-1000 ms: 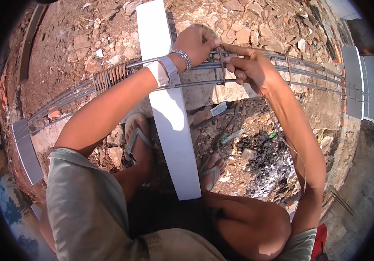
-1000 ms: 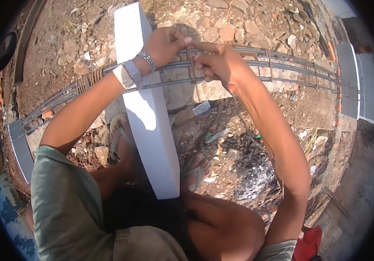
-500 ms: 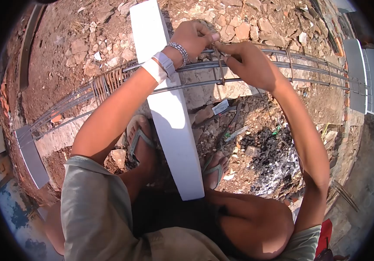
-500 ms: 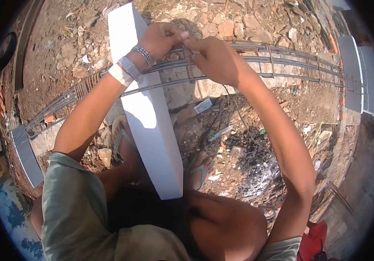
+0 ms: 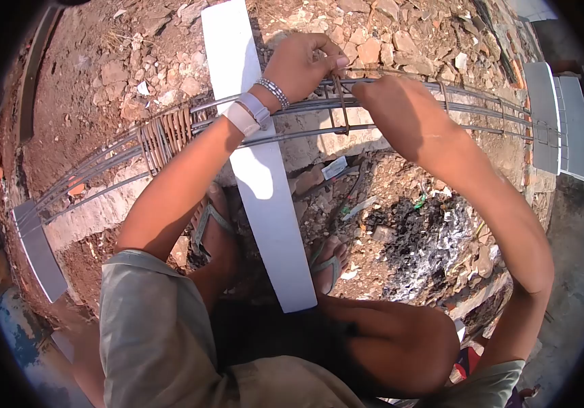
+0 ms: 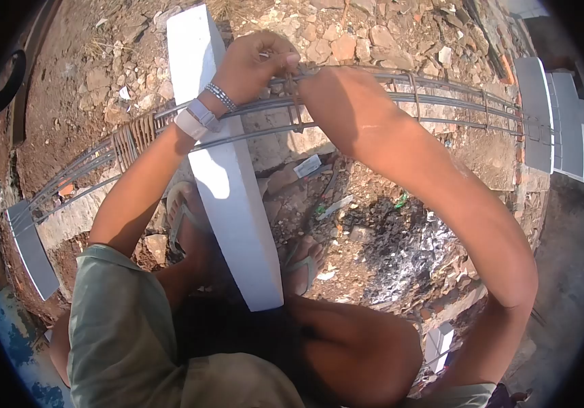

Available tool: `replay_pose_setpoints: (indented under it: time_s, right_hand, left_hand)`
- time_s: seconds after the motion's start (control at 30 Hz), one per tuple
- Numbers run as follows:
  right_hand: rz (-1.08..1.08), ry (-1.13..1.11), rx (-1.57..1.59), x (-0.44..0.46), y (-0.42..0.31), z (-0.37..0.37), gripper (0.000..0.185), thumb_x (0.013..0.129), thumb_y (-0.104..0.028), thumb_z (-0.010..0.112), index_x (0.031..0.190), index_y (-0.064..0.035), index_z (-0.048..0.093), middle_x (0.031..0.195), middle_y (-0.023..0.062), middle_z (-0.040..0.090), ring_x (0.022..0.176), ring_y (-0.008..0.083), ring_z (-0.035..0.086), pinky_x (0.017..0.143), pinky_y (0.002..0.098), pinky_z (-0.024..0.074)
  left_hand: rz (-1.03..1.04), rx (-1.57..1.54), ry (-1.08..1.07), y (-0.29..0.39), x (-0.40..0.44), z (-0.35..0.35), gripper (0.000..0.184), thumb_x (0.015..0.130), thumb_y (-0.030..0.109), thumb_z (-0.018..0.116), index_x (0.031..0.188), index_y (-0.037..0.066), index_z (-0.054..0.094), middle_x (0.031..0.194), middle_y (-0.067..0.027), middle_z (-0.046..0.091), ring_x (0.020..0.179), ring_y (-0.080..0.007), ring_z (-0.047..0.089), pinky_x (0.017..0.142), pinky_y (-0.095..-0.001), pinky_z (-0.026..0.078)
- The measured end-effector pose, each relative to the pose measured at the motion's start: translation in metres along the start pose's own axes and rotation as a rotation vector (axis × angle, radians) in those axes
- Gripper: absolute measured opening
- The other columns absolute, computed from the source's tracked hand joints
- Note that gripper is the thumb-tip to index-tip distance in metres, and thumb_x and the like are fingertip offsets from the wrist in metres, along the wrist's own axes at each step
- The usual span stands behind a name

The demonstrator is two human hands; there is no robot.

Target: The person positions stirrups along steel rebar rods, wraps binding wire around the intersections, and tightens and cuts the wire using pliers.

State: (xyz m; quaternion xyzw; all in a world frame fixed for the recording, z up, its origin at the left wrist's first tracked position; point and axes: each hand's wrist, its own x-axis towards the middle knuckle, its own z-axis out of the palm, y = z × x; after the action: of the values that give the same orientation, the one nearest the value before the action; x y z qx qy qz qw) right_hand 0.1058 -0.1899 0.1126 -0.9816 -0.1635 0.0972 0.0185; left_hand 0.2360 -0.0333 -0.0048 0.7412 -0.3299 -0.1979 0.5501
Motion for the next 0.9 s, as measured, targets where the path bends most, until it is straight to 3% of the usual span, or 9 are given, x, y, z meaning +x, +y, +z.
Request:
replay_pose_setpoints:
  time_s: [0.2, 0.3, 0.33, 0.43, 0.53, 0.7, 0.83, 0.87, 0.9]
  right_hand:
    - [-0.039, -0.017, -0.253, 0.053, 0.045, -0.023, 0.016, 0.094, -0.019, 0.069, 0.092, -0.0043, 0.074, 0.083, 0.0152, 0.074, 0.084, 0.03, 0.074, 0.076, 0.0399, 0.0564]
    - [-0.181, 0.022, -0.183, 0.082, 0.063, -0.014, 0.01, 0.09, -0.019, 0.07, 0.096, -0.0156, 0.077, 0.09, 0.0148, 0.073, 0.091, 0.0327, 0.071, 0.077, 0.0443, 0.0557]
    - [-0.189, -0.027, -0.166, 0.095, 0.07, -0.01, 0.011, 0.094, -0.019, 0.069, 0.099, -0.0115, 0.077, 0.094, 0.013, 0.074, 0.097, 0.0263, 0.072, 0.079, 0.0405, 0.0565]
    - [-0.096, -0.244, 0.083, 0.137, 0.057, -0.018, 0.017, 0.072, -0.016, 0.074, 0.08, -0.0017, 0.076, 0.078, 0.0242, 0.071, 0.073, 0.0307, 0.071, 0.065, 0.0452, 0.0529]
    - [-0.313, -0.24, 0.012, 0.167, 0.061, -0.005, 0.014, 0.075, -0.012, 0.069, 0.074, 0.0005, 0.074, 0.069, 0.0229, 0.067, 0.067, 0.031, 0.068, 0.064, 0.045, 0.0525]
    - [-0.284, -0.145, -0.072, 0.191, 0.053, 0.0, 0.014, 0.081, -0.014, 0.069, 0.083, -0.0008, 0.074, 0.077, 0.0195, 0.07, 0.074, 0.0281, 0.069, 0.068, 0.0427, 0.0533]
    - [-0.281, -0.062, -0.05, 0.191, 0.051, -0.004, 0.014, 0.085, -0.014, 0.069, 0.088, -0.0023, 0.075, 0.082, 0.017, 0.072, 0.08, 0.026, 0.07, 0.071, 0.0409, 0.0541]
    - [-0.275, -0.023, -0.041, 0.186, 0.052, -0.006, 0.013, 0.086, -0.014, 0.069, 0.089, -0.0026, 0.075, 0.083, 0.0163, 0.072, 0.081, 0.0255, 0.07, 0.072, 0.0404, 0.0543]
    - [-0.269, 0.045, -0.017, 0.182, 0.054, -0.008, 0.013, 0.087, -0.014, 0.069, 0.09, -0.003, 0.075, 0.084, 0.0157, 0.072, 0.083, 0.025, 0.071, 0.073, 0.04, 0.0545]
  left_hand:
    - [0.202, 0.145, 0.118, 0.007, -0.011, -0.007, 0.023, 0.09, 0.027, 0.079, 0.091, 0.005, 0.075, 0.101, -0.0056, 0.065, 0.094, -0.0197, 0.066, 0.087, -0.0351, 0.053]
    - [0.361, 0.192, 0.15, 0.003, -0.015, -0.009, 0.017, 0.085, 0.025, 0.083, 0.091, 0.009, 0.078, 0.104, -0.0054, 0.057, 0.099, -0.021, 0.058, 0.086, -0.0361, 0.049]
    - [0.416, 0.216, 0.15, 0.002, -0.015, -0.008, 0.017, 0.084, 0.024, 0.084, 0.089, 0.009, 0.078, 0.103, -0.0056, 0.057, 0.098, -0.0213, 0.058, 0.085, -0.036, 0.049]
    - [0.524, 0.304, 0.161, 0.003, -0.016, -0.009, 0.013, 0.081, 0.021, 0.084, 0.086, 0.01, 0.079, 0.097, -0.0037, 0.061, 0.094, -0.0232, 0.058, 0.084, -0.0378, 0.049]
    - [0.648, 0.576, 0.139, 0.007, -0.012, -0.013, 0.013, 0.081, 0.022, 0.083, 0.09, 0.013, 0.079, 0.095, -0.0004, 0.068, 0.096, -0.0235, 0.06, 0.085, -0.0388, 0.049]
    - [0.806, 0.888, -0.036, 0.027, 0.008, -0.033, 0.016, 0.082, 0.027, 0.08, 0.093, 0.015, 0.079, 0.098, 0.0029, 0.074, 0.099, -0.0224, 0.062, 0.09, -0.0384, 0.049]
    - [0.74, 0.932, -0.04, 0.021, 0.015, -0.032, 0.022, 0.088, 0.035, 0.076, 0.094, 0.014, 0.08, 0.097, 0.0009, 0.075, 0.105, -0.0224, 0.063, 0.094, -0.0421, 0.048]
    - [0.73, 0.875, -0.007, 0.016, 0.018, -0.029, 0.027, 0.091, 0.042, 0.072, 0.088, 0.016, 0.08, 0.087, 0.0, 0.075, 0.095, -0.0202, 0.065, 0.098, -0.0362, 0.045]
    - [0.694, 0.87, -0.067, 0.011, 0.019, -0.032, 0.028, 0.091, 0.042, 0.073, 0.088, 0.016, 0.08, 0.086, -0.0007, 0.075, 0.093, -0.0218, 0.065, 0.097, -0.0373, 0.046]
